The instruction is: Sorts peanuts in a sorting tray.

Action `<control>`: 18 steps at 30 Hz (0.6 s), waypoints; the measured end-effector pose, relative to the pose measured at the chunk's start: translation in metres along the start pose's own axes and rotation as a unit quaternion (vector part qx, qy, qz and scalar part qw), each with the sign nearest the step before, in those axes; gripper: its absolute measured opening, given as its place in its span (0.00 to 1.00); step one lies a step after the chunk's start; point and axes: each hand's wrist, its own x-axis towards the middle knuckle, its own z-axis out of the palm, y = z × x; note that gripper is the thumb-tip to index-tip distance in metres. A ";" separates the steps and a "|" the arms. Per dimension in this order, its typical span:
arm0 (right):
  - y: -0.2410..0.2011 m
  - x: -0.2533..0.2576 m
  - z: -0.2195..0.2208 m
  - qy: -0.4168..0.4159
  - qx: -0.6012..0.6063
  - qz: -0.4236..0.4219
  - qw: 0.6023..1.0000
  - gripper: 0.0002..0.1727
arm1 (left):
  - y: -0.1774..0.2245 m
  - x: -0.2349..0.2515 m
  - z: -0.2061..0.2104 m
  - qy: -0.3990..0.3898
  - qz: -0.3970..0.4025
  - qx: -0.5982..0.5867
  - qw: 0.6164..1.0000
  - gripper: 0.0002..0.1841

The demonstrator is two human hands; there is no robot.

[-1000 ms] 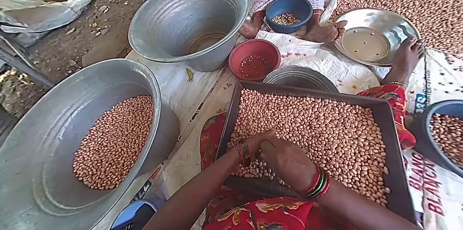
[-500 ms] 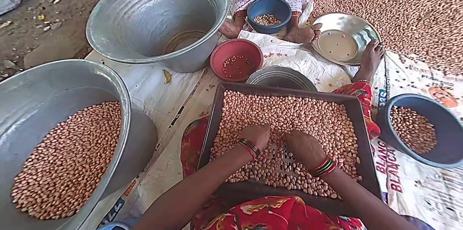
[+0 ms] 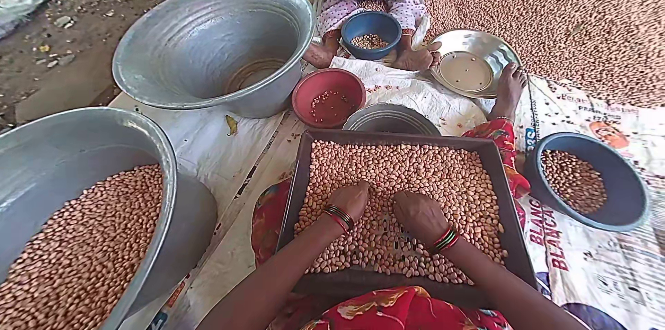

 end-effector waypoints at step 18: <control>0.002 0.031 -0.033 -0.148 -0.067 0.164 0.973 0.19 | 0.014 0.018 -0.032 0.139 0.104 -0.207 0.963 0.21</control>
